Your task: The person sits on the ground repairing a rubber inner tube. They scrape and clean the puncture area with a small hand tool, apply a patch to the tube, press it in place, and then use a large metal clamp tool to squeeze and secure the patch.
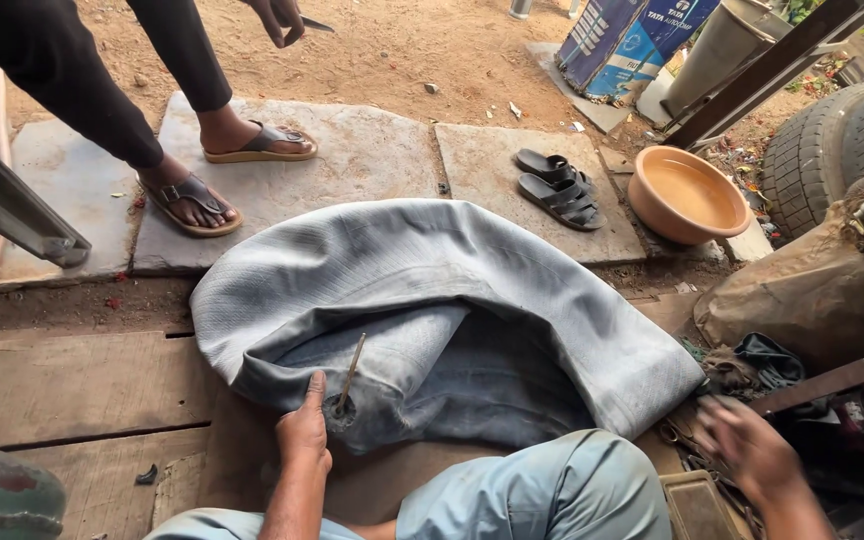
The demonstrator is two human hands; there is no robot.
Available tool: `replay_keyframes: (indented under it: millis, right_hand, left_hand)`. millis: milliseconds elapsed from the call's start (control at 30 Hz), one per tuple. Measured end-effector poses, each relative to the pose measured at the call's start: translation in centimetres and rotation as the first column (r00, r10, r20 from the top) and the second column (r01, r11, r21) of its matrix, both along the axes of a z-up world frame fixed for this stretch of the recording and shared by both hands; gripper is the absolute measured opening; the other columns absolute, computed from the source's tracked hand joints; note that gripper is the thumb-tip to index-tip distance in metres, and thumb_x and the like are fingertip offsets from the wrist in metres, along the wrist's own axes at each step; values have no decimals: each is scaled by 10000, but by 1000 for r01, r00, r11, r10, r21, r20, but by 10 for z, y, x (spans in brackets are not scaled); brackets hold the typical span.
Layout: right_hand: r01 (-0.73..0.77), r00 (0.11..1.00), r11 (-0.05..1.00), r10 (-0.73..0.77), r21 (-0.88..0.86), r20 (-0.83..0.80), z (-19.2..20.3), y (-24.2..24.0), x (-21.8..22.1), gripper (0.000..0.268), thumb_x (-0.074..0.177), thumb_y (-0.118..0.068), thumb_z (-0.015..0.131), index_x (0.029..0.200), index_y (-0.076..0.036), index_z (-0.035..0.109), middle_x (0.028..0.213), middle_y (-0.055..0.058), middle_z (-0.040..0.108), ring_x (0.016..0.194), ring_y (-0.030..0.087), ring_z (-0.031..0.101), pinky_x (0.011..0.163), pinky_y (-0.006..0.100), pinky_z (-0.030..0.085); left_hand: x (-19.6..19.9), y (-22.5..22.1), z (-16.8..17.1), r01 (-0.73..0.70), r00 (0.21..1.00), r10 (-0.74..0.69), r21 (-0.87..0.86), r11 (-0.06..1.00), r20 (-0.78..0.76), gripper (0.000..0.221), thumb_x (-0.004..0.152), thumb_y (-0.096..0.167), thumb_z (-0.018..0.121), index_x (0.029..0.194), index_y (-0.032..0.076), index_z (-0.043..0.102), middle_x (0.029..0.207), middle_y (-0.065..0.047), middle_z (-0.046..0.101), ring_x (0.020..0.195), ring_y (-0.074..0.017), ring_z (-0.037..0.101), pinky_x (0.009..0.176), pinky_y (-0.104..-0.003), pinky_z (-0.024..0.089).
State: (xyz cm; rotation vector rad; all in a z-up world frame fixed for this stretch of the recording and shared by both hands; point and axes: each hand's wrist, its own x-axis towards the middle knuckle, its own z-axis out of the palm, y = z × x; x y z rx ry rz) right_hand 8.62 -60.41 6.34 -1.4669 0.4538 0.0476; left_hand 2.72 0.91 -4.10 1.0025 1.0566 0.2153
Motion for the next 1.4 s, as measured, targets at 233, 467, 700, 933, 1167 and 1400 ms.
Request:
replay_keyframes:
  millis: [233,467,700,933,1167,1400]
  right_hand:
    - [100,980,982,-125,-157,-154,-174,-237,-69,515,1094,-259,413,1603,-194,371,1012,193,537,608,221,522,505,440,472]
    - [-284,953,885,302,368,9,-190,-242,-87,620,1226,-470,327,1467,89,448,1060,251,714,566,263,525,515,408,443]
    - [263,961,952,-244,-157,130,-44,-54,-64,691,1149,-555,354,1070,74,629,885,176,666,522,169,470,487,288,400]
    - [289,955,951,-279,-105,101,-19,-27,-46,896,1108,-715,242,1025,78,649,854,164,663,538,152,404,477,282,278]
    - [53,984,905,-119,421,131,32,6,-59,796,955,-686,536,1204,67,612,1051,164,651,694,207,511,579,314,405]
    - [58,945,909,-184,413,271,23,-12,-64,534,988,-553,619,1121,-37,647,960,78,656,542,112,511,450,250,353]
  left_hand:
    - [-4,0,1,12,999,-11,46,999,-36,759,781,514,849,1138,-130,667,1284,-278,659,1290,-284,547,1204,-482,306]
    - [-9,5,-5,-2,1000,2,46,999,0,831,775,504,855,1196,-173,620,1327,-296,633,1340,-308,535,1210,-495,275]
    - [-10,6,-12,-30,999,27,100,995,30,889,755,505,870,1224,-205,611,1303,-307,658,1266,-320,610,1158,-427,395]
    - [-6,16,-30,1,1000,1,115,993,-11,941,771,549,857,1255,-210,585,1348,-329,611,1351,-327,530,1207,-434,314]
    - [-31,-19,85,113,961,-85,92,989,-261,706,856,659,790,634,137,369,603,9,323,464,-145,267,409,-346,194]
    - [-17,-32,100,261,905,-206,104,960,-372,778,903,688,696,484,191,268,488,35,242,370,-124,224,369,-324,160]
